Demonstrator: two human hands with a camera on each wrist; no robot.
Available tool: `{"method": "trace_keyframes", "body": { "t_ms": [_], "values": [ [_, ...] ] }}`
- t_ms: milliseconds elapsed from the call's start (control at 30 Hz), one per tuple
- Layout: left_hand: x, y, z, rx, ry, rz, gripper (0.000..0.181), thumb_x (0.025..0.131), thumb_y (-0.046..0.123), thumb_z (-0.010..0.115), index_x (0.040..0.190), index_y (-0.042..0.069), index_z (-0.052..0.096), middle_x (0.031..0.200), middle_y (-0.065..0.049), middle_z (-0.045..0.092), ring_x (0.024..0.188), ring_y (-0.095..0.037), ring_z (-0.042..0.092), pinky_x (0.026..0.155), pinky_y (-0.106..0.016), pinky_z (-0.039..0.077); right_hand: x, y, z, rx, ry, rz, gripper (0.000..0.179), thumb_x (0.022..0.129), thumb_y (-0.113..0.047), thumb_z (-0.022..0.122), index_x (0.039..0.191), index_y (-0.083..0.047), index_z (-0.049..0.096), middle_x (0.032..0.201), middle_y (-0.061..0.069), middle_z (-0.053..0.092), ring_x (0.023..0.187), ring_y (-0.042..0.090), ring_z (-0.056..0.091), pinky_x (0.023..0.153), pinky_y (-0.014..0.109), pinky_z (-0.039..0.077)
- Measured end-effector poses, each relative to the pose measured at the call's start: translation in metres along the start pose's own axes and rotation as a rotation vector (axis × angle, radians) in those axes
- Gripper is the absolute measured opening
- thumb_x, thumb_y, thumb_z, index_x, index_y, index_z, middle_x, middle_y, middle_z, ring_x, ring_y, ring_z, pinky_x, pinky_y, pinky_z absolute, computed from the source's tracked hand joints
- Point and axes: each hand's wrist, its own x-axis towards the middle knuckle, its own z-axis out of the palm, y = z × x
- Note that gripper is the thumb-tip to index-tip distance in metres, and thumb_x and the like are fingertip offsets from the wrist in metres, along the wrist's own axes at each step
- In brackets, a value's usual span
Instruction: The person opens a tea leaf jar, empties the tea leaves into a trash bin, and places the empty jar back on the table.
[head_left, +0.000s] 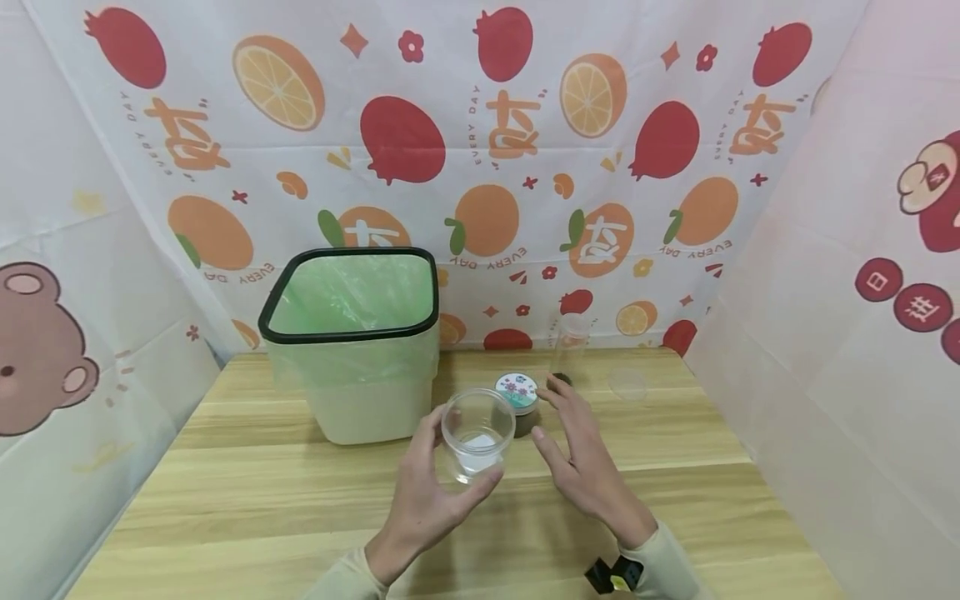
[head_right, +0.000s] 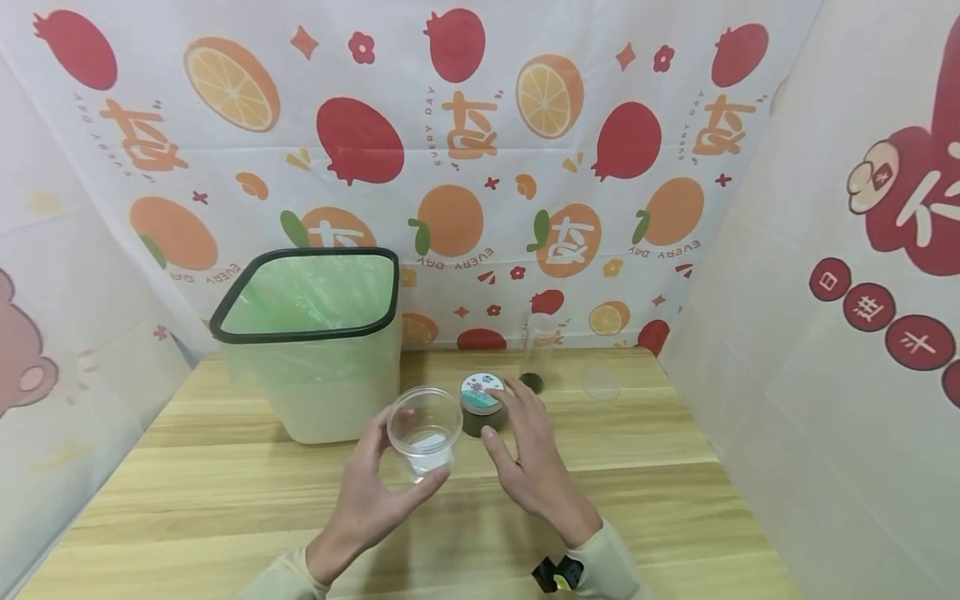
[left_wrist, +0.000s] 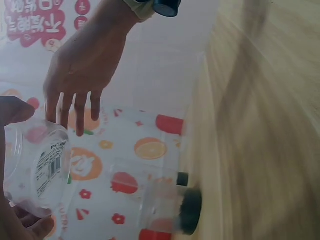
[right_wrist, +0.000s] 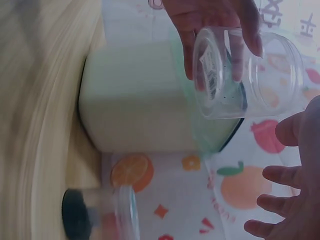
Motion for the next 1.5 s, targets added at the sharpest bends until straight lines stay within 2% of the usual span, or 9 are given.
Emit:
{"method": "trace_keyframes", "body": {
  "t_ms": [100, 267, 467, 567, 667, 867, 967, 1267, 1500],
  "values": [
    [0.000, -0.003, 0.007, 0.011, -0.014, -0.009, 0.092, 0.071, 0.034, 0.093, 0.147, 0.012, 0.046, 0.130, -0.003, 0.063, 0.116, -0.019, 0.063, 0.096, -0.031, 0.054, -0.006, 0.008, -0.003, 0.002, 0.016, 0.045, 0.049, 0.104, -0.026, 0.054, 0.151, -0.017, 0.044, 0.167, 0.005, 0.029, 0.154, 0.034, 0.027, 0.117, 0.068, 0.028],
    [-0.001, -0.006, 0.019, 0.004, -0.053, -0.025, 0.093, 0.072, 0.036, 0.092, 0.149, 0.010, 0.044, 0.131, -0.005, 0.063, 0.116, -0.020, 0.064, 0.094, -0.035, 0.056, -0.016, 0.021, -0.009, -0.021, 0.054, 0.090, 0.049, 0.104, -0.023, 0.055, 0.150, -0.010, 0.044, 0.165, 0.013, 0.032, 0.151, 0.040, 0.030, 0.115, 0.070, 0.028],
    [0.004, -0.010, 0.034, -0.035, -0.116, -0.061, 0.093, 0.074, 0.038, 0.091, 0.149, 0.012, 0.043, 0.137, -0.001, 0.059, 0.120, -0.019, 0.063, 0.096, -0.035, 0.056, -0.020, 0.036, -0.017, -0.039, 0.081, 0.134, 0.047, 0.105, -0.022, 0.054, 0.150, -0.011, 0.044, 0.164, 0.017, 0.032, 0.151, 0.043, 0.029, 0.114, 0.072, 0.026],
    [0.004, -0.014, 0.041, -0.054, -0.145, -0.090, 0.092, 0.073, 0.039, 0.091, 0.149, 0.015, 0.043, 0.138, 0.002, 0.059, 0.120, -0.015, 0.061, 0.095, -0.034, 0.056, -0.023, 0.043, -0.018, -0.043, 0.091, 0.160, 0.047, 0.105, -0.023, 0.053, 0.149, -0.010, 0.044, 0.163, 0.019, 0.032, 0.151, 0.044, 0.028, 0.114, 0.072, 0.025],
    [0.003, -0.017, 0.049, -0.071, -0.166, -0.122, 0.093, 0.071, 0.039, 0.092, 0.148, 0.013, 0.045, 0.138, -0.001, 0.060, 0.120, -0.017, 0.062, 0.094, -0.034, 0.056, -0.026, 0.050, -0.020, -0.050, 0.094, 0.174, 0.046, 0.105, -0.023, 0.053, 0.149, -0.009, 0.045, 0.163, 0.020, 0.033, 0.150, 0.045, 0.028, 0.113, 0.072, 0.025],
    [0.004, -0.021, 0.067, -0.036, -0.210, -0.194, 0.094, 0.070, 0.040, 0.092, 0.146, 0.010, 0.047, 0.137, -0.002, 0.060, 0.120, -0.016, 0.062, 0.094, -0.036, 0.056, -0.029, 0.067, -0.027, -0.075, 0.103, 0.179, 0.046, 0.105, -0.018, 0.052, 0.149, -0.005, 0.044, 0.162, 0.023, 0.033, 0.149, 0.047, 0.028, 0.113, 0.073, 0.024],
    [0.003, -0.022, 0.076, -0.032, -0.230, -0.213, 0.094, 0.070, 0.039, 0.092, 0.146, 0.008, 0.046, 0.137, -0.003, 0.060, 0.120, -0.016, 0.062, 0.095, -0.036, 0.056, -0.030, 0.076, -0.031, -0.082, 0.095, 0.206, 0.047, 0.105, -0.017, 0.051, 0.150, -0.003, 0.043, 0.162, 0.024, 0.032, 0.149, 0.048, 0.027, 0.113, 0.073, 0.023],
    [0.005, -0.024, 0.112, -0.042, -0.301, -0.202, 0.094, 0.072, 0.039, 0.091, 0.147, 0.010, 0.043, 0.138, -0.006, 0.059, 0.121, -0.018, 0.062, 0.097, -0.036, 0.056, -0.033, 0.105, -0.044, -0.127, 0.064, 0.324, 0.047, 0.106, -0.020, 0.048, 0.149, -0.002, 0.042, 0.162, 0.026, 0.030, 0.149, 0.051, 0.025, 0.111, 0.077, 0.019],
    [0.004, -0.027, 0.137, -0.045, -0.346, -0.199, 0.091, 0.072, 0.037, 0.091, 0.144, 0.007, 0.044, 0.134, -0.008, 0.060, 0.121, -0.022, 0.062, 0.100, -0.041, 0.055, -0.029, 0.129, -0.053, -0.132, 0.047, 0.379, 0.046, 0.108, -0.021, 0.045, 0.149, -0.002, 0.041, 0.160, 0.028, 0.032, 0.148, 0.052, 0.027, 0.114, 0.075, 0.020]
  ]
}}
